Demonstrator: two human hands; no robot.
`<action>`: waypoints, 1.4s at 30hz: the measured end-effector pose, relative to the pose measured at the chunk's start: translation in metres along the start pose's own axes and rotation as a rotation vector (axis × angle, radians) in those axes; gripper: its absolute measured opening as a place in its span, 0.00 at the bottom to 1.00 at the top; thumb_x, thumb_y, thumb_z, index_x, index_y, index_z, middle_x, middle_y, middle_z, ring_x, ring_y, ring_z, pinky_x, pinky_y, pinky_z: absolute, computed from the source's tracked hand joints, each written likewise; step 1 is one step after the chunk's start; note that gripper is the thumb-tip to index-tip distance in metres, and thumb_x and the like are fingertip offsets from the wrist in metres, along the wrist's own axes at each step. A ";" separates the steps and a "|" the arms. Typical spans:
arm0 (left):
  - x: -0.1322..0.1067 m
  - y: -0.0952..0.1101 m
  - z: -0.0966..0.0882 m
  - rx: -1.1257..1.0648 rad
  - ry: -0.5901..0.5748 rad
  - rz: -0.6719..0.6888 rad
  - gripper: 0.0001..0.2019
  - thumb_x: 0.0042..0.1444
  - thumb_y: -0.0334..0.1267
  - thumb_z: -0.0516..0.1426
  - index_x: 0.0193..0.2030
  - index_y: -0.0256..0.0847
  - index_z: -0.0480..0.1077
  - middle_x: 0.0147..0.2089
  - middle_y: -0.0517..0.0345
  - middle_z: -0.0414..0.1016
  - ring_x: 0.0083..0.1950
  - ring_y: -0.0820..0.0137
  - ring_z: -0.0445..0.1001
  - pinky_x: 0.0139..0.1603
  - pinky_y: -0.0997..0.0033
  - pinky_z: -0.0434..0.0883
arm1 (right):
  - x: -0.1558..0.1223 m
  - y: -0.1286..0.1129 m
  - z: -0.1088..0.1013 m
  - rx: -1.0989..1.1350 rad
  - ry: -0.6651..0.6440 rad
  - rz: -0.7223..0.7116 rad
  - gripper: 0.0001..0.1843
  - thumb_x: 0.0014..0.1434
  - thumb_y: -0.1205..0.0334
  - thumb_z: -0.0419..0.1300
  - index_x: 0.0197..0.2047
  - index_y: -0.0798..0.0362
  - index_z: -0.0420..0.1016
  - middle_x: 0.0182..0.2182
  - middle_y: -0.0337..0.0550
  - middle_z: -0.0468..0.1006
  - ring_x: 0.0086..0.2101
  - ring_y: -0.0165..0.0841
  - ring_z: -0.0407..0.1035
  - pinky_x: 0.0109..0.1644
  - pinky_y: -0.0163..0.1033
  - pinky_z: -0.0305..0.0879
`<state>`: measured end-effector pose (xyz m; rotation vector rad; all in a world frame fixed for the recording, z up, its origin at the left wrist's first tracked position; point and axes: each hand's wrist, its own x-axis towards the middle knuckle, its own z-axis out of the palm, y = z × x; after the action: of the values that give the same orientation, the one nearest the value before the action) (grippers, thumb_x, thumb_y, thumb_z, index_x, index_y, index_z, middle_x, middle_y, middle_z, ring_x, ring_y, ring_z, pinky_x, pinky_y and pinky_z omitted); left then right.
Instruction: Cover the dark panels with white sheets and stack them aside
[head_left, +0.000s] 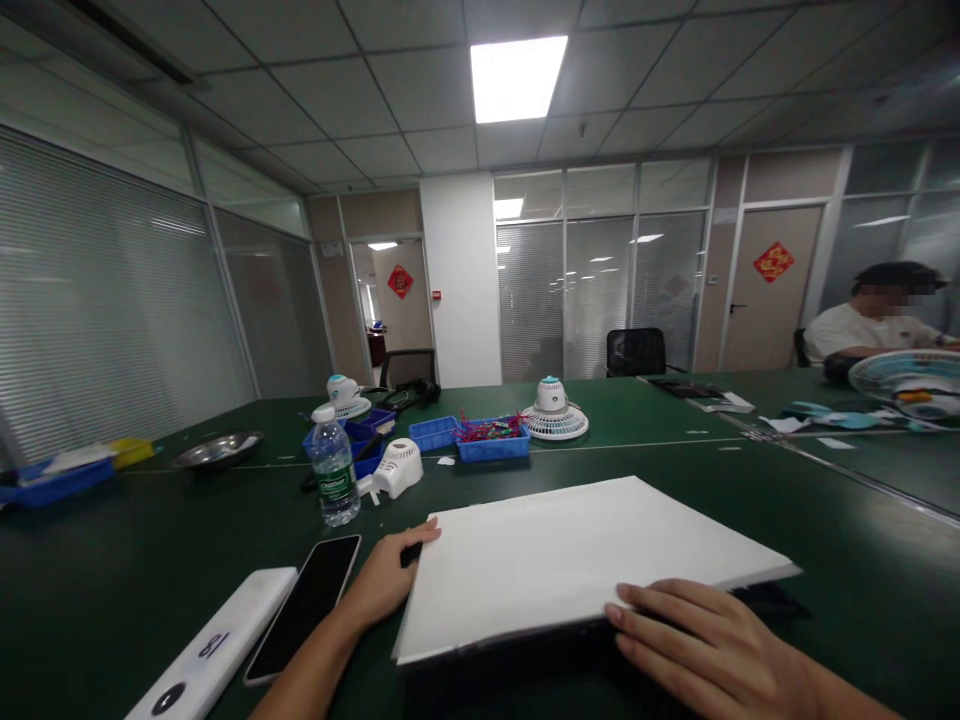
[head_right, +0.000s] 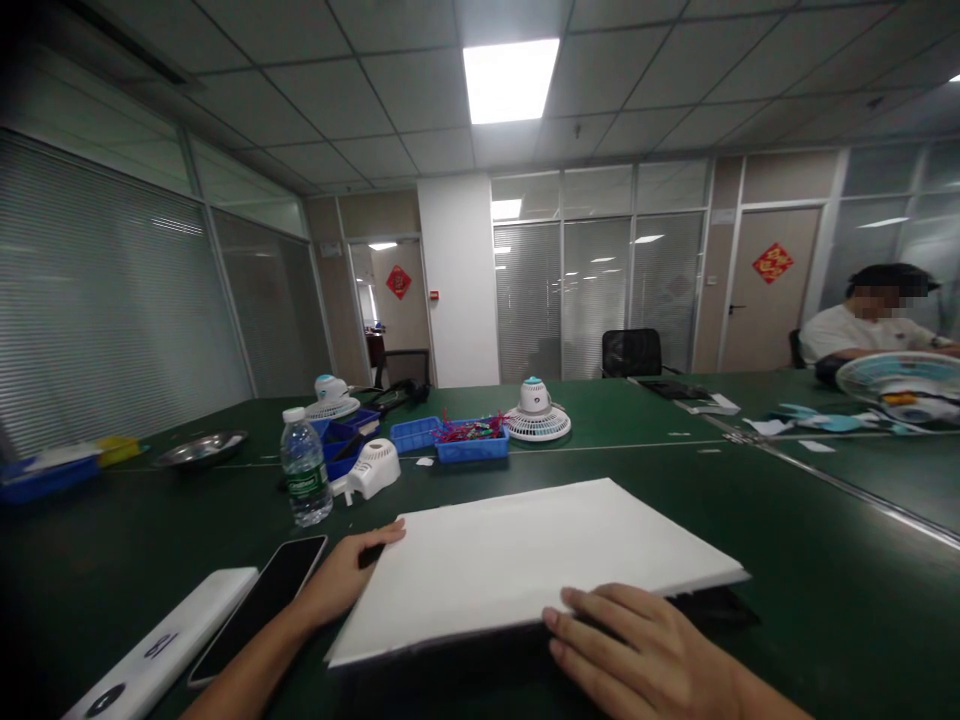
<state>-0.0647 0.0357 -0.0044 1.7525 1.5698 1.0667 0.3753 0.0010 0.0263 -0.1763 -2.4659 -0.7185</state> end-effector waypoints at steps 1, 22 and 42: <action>-0.002 0.003 0.001 0.034 0.003 0.015 0.26 0.47 0.44 0.65 0.55 0.45 0.78 0.66 0.50 0.71 0.69 0.53 0.67 0.74 0.48 0.55 | -0.003 0.002 0.001 0.002 0.018 0.029 0.23 0.72 0.62 0.44 0.63 0.55 0.71 0.58 0.47 0.76 0.60 0.42 0.68 0.56 0.46 0.73; -0.007 0.015 0.007 0.270 -0.033 0.189 0.27 0.50 0.50 0.66 0.58 0.51 0.75 0.65 0.54 0.73 0.69 0.54 0.68 0.75 0.42 0.53 | -0.018 0.016 0.017 -0.020 0.276 0.217 0.12 0.62 0.74 0.60 0.48 0.58 0.79 0.38 0.49 0.80 0.44 0.36 0.76 0.48 0.41 0.73; -0.012 0.003 -0.004 0.410 0.105 0.079 0.22 0.56 0.45 0.58 0.57 0.44 0.76 0.68 0.50 0.71 0.71 0.56 0.65 0.73 0.50 0.59 | 0.010 0.055 -0.126 -0.249 -0.120 0.714 0.15 0.67 0.48 0.54 0.46 0.42 0.79 0.40 0.39 0.80 0.32 0.33 0.77 0.33 0.37 0.74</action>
<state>-0.0666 0.0232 -0.0017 2.0668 1.9028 0.9324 0.4420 -0.0193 0.1452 -1.1497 -2.1703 -0.6907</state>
